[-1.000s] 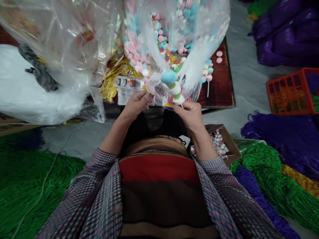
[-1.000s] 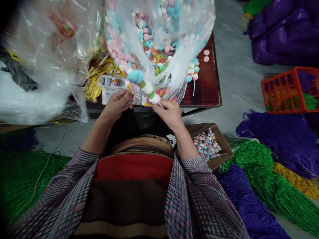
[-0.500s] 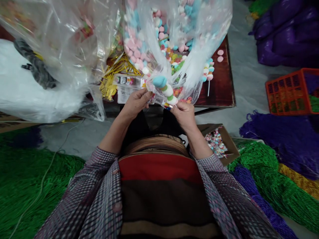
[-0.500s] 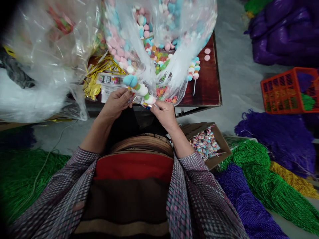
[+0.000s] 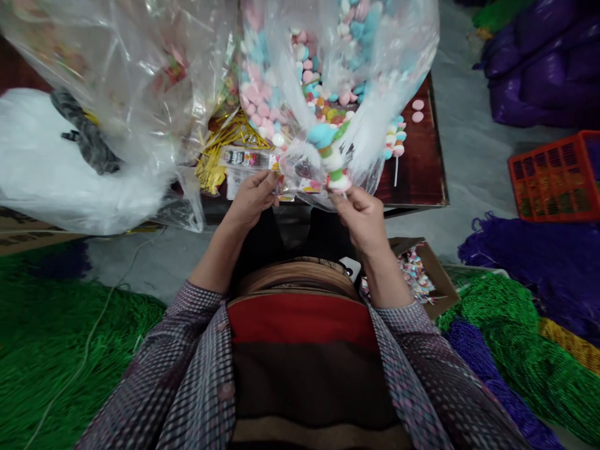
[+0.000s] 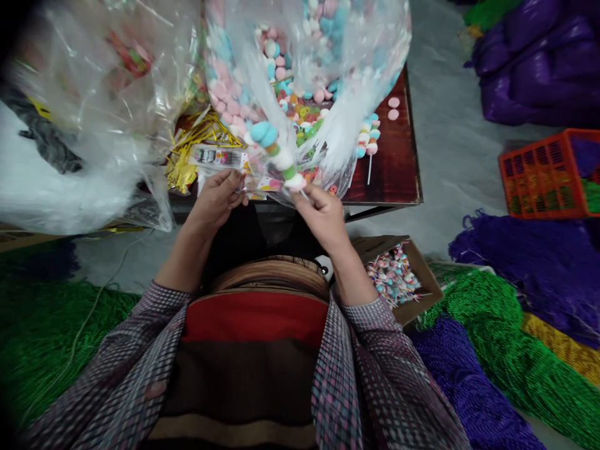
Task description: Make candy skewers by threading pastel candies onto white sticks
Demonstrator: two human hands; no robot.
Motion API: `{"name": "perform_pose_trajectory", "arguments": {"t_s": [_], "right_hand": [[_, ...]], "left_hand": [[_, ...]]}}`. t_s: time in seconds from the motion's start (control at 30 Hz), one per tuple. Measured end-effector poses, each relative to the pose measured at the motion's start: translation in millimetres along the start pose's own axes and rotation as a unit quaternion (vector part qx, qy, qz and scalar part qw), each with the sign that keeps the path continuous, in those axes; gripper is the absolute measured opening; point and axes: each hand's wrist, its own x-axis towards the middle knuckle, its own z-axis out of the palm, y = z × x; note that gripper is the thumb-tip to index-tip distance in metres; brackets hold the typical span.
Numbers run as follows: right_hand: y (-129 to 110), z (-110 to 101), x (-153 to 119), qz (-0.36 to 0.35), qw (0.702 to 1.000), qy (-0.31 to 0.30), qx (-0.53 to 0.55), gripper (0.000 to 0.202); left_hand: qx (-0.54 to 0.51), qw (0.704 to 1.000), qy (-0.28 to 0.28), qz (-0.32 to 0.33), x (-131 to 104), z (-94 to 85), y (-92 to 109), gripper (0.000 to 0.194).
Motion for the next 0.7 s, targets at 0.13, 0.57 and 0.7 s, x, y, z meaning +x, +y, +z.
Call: {"name": "perform_pose_trajectory", "arguments": {"t_s": [0.13, 0.57, 0.7], "right_hand": [[-6, -31, -15, -0.001, 1.000, 0.007, -0.010, 0.032], [-21, -51, -33, -0.051, 0.990, -0.021, -0.127, 0.023], [-17, -51, -35, -0.080, 0.986, -0.017, -0.148, 0.024]], "left_hand": [[-0.071, 0.997, 0.011, 0.003, 0, -3.0, 4, 0.046], [-0.131, 0.991, -0.017, 0.011, -2, 0.4, 5, 0.050], [-0.129, 0.991, -0.001, 0.022, 0, 1.7, 1, 0.048]]}}
